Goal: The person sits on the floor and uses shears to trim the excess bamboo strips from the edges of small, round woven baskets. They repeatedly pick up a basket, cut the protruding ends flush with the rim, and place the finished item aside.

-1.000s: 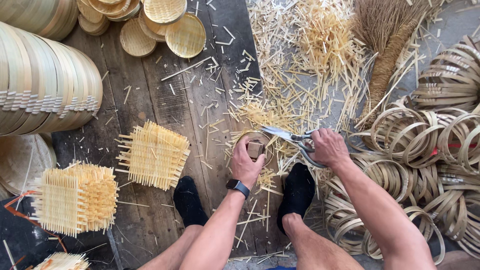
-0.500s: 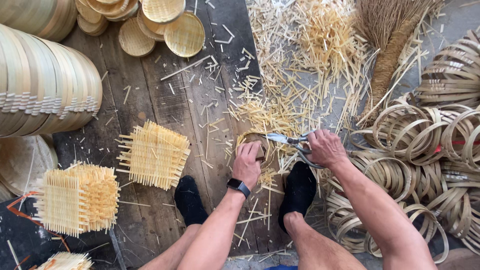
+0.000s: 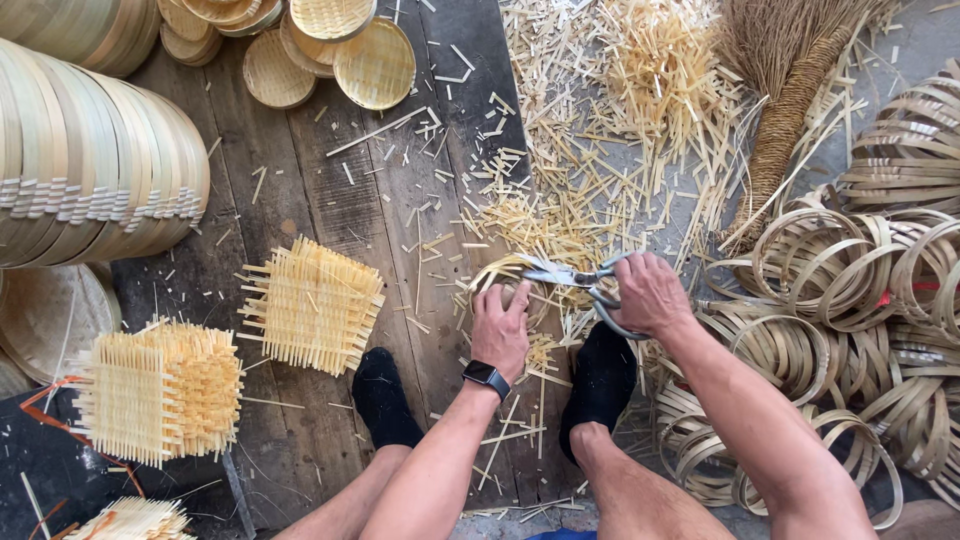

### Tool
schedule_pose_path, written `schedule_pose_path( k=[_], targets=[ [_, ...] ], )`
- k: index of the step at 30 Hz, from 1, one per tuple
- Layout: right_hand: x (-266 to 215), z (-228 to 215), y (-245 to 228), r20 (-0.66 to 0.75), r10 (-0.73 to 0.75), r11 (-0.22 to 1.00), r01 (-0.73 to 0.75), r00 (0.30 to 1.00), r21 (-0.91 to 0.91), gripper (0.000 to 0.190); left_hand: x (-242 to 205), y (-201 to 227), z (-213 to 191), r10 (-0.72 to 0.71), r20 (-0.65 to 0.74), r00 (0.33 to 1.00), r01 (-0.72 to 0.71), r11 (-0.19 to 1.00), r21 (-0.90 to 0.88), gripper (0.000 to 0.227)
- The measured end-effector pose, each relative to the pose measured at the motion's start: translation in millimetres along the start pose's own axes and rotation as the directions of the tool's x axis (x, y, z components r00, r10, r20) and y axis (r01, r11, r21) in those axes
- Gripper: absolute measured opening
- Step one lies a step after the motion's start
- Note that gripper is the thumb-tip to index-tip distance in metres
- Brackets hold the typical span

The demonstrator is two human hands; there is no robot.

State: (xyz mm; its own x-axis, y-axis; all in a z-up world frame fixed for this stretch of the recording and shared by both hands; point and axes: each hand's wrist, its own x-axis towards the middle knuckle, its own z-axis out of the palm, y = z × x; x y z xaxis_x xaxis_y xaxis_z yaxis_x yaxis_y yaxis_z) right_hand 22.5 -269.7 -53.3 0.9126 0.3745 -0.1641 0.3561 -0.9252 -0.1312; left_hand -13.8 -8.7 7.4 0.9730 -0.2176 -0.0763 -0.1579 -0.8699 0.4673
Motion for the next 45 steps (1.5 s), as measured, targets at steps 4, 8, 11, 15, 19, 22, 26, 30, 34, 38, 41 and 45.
schedule_pose_path(
  k=[4,8,11,15,19,22,26,30,34,38,41,45],
  targets=[
    [9.8,-13.5,-20.2,0.003,0.033,0.999,-0.033,0.999,0.002,0.051,-4.7,-3.9,6.2,0.025,0.003,1.000,-0.025,1.000,-0.004,0.057],
    [3.2,1.9,-3.7,0.349,0.086,0.996,-0.081,0.933,-0.029,0.034,-4.1,-6.5,1.8,-0.072,0.025,0.997,0.074,0.990,-0.118,0.064],
    [-2.6,8.6,5.6,0.258,0.069,0.997,-0.055,0.964,-0.062,0.025,-1.9,-8.9,-2.6,-0.005,0.012,1.000,0.007,0.990,-0.138,0.063],
    [3.5,-8.5,-8.2,0.071,0.018,0.999,-0.016,0.997,-0.033,0.062,0.0,-9.4,-4.4,0.032,0.053,0.998,-0.023,0.987,-0.160,0.062],
    [10.8,-12.0,-21.3,0.197,0.066,0.998,-0.061,0.978,-0.035,0.054,1.0,-6.0,-8.5,0.017,0.041,0.999,-0.010,0.984,-0.177,0.063],
    [4.6,-5.8,-3.7,0.389,0.107,0.994,-0.101,0.915,-0.035,0.039,-2.6,-1.7,-16.8,-0.099,0.051,0.994,0.105,0.984,-0.142,0.065],
    [0.3,-8.4,5.5,0.281,0.059,0.998,-0.050,0.958,-0.038,0.036,-2.7,0.9,-14.3,-0.106,0.098,0.990,0.120,0.980,-0.156,0.054],
    [12.0,-24.2,-12.3,0.146,0.001,0.999,0.004,0.989,-0.033,0.063,-1.3,-5.1,-4.0,-0.009,0.080,0.997,0.016,0.996,-0.089,0.047],
    [6.7,-15.2,-11.8,0.216,0.063,0.998,-0.064,0.974,-0.003,0.041,-2.0,-11.5,-1.8,0.065,0.074,0.995,-0.060,0.995,-0.075,0.046],
    [-2.6,7.6,11.5,0.364,0.075,0.997,-0.065,0.928,-0.040,0.025,-4.0,-18.8,-4.8,0.077,0.123,0.989,-0.062,0.990,-0.125,0.045],
    [-9.8,13.5,25.9,0.384,0.132,0.990,-0.143,0.914,-0.002,0.027,-0.9,-21.2,-5.6,0.074,0.157,0.985,-0.055,0.991,-0.122,0.046],
    [-14.0,2.8,29.8,0.313,0.292,0.952,-0.305,0.904,-0.009,0.035,3.0,-25.7,-7.8,0.080,0.189,0.979,-0.059,0.992,-0.115,0.049]
  ],
)
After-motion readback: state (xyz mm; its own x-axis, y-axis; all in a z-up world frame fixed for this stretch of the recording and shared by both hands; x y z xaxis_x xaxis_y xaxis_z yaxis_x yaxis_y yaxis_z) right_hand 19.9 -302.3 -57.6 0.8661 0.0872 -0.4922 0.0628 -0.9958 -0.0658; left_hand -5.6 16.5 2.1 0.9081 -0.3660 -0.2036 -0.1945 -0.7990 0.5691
